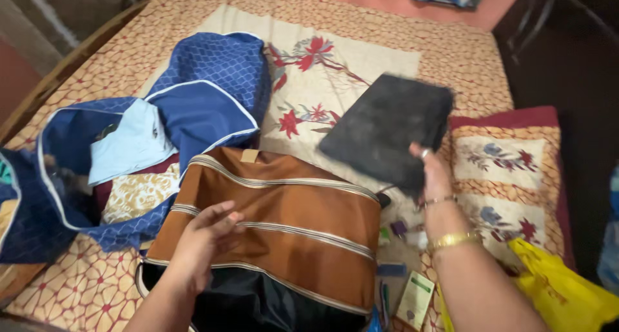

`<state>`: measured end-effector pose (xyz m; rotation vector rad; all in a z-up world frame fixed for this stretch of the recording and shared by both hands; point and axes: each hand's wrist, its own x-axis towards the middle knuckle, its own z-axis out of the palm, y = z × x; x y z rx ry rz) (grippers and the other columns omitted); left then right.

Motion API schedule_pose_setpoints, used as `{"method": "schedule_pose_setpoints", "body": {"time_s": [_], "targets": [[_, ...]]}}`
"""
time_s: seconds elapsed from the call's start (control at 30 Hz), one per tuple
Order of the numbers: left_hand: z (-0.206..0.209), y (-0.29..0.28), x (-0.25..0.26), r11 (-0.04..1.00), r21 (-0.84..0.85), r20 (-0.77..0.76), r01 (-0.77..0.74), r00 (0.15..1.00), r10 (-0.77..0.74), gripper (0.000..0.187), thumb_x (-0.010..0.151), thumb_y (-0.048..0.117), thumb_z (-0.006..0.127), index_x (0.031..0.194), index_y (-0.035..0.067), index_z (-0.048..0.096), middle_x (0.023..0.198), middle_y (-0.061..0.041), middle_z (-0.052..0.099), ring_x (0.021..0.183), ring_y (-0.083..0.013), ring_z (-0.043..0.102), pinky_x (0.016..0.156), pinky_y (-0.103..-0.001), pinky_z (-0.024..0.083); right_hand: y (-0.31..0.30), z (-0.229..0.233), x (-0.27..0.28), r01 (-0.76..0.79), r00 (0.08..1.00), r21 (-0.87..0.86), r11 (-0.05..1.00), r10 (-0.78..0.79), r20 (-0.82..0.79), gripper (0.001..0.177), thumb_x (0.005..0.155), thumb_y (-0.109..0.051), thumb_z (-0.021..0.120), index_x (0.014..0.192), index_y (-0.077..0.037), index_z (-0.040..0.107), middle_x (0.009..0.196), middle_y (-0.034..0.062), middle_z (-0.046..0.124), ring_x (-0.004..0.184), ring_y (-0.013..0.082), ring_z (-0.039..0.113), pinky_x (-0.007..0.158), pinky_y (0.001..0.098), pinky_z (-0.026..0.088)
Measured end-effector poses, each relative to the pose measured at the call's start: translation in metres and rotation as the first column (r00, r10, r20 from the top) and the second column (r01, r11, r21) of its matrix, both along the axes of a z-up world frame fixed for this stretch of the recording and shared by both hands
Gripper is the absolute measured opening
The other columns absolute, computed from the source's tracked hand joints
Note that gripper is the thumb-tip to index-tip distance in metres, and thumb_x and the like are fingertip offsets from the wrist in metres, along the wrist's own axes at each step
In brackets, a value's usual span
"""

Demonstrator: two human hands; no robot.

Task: The person packs toiletries and small items into a brown duffel bag on a bed. They place a charger, toothbrush, toothpaste, and other small items into the bag, then zip it closed.

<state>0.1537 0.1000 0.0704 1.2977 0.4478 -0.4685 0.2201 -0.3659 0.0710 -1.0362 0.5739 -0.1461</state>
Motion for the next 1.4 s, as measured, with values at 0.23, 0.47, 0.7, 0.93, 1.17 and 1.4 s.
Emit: {"method": "schedule_pose_setpoints", "body": {"time_s": [0.23, 0.47, 0.7, 0.93, 1.17, 1.4], "targets": [[-0.026, 0.029, -0.032, 0.98, 0.196, 0.029, -0.04, 0.999, 0.035, 0.048, 0.09, 0.023, 0.068, 0.134, 0.008, 0.061, 0.116, -0.01, 0.075, 0.106, -0.0224, 0.069, 0.091, -0.036, 0.052, 0.057, 0.001, 0.048, -0.288, 0.958, -0.077, 0.955, 0.286, -0.039, 0.059, 0.098, -0.033, 0.046, 0.153, -0.016, 0.039, 0.136, 0.009, 0.062, 0.129, 0.0261, 0.057, 0.103, 0.0501, 0.05], [-0.034, 0.046, -0.118, 0.216, 0.873, -0.098, 0.436, 0.592, -0.8, 0.051, 0.075, 0.049, 0.081, 0.109, 0.013, 0.075, 0.11, -0.009, 0.071, 0.113, -0.0297, 0.063, 0.103, -0.041, 0.045, 0.214, -0.13, -0.087, -0.927, 0.338, -0.172, 0.334, 0.941, 0.006, 0.019, 0.096, -0.001, 0.061, 0.113, 0.0, 0.07, 0.099, 0.0036, 0.068, 0.087, 0.0118, 0.061, 0.077, 0.0272, 0.053], [-0.077, 0.04, -0.157, -0.389, 0.9, -0.414, 0.197, 0.11, -0.903, 0.018, 0.092, 0.025, 0.063, 0.089, 0.015, 0.078, 0.091, -0.006, 0.072, 0.098, -0.0276, 0.065, 0.096, -0.048, 0.043, 0.3, -0.255, -0.223, -0.842, -0.259, -0.233, -0.487, 0.742, -0.618, 0.056, 0.09, -0.016, 0.054, 0.145, -0.011, 0.055, 0.138, 0.0189, 0.063, 0.127, 0.0326, 0.061, 0.106, 0.04, 0.047], [-0.085, 0.067, -0.182, -0.254, 0.951, -0.274, 0.176, 0.102, -0.956, 0.017, 0.087, 0.022, 0.059, 0.085, 0.013, 0.074, 0.083, -0.006, 0.07, 0.088, -0.0271, 0.064, 0.094, -0.045, 0.041, 0.223, -0.3, -0.148, -0.967, -0.008, -0.137, -0.217, 0.56, -0.829, 0.065, 0.096, -0.051, 0.06, 0.141, -0.004, 0.057, 0.145, 0.0209, 0.057, 0.136, 0.0337, 0.054, 0.113, 0.045, 0.042], [-0.063, 0.073, -0.185, -0.138, 0.989, -0.144, 0.056, 0.138, -0.98, 0.013, 0.086, 0.02, 0.059, 0.082, 0.012, 0.07, 0.079, -0.006, 0.068, 0.084, -0.026, 0.064, 0.09, -0.04, 0.043, 0.197, -0.303, -0.059, -0.985, 0.124, -0.022, 0.172, 0.613, -0.78, 0.063, 0.097, -0.05, 0.057, 0.143, -0.007, 0.056, 0.147, 0.0188, 0.059, 0.137, 0.0343, 0.056, 0.107, 0.0601, 0.047], [-0.07, 0.079, -0.185, -0.206, 0.952, -0.229, 0.225, 0.078, -0.97, 0.012, 0.088, 0.019, 0.06, 0.086, 0.012, 0.07, 0.083, -0.007, 0.069, 0.088, -0.027, 0.064, 0.089, -0.042, 0.043, 0.211, -0.303, -0.106, -0.989, 0.057, 0.049, 0.138, 0.67, -0.741, 0.066, 0.097, -0.052, 0.054, 0.148, -0.01, 0.049, 0.156, 0.0128, 0.049, 0.146, 0.0319, 0.046, 0.115, 0.0581, 0.039]]}}
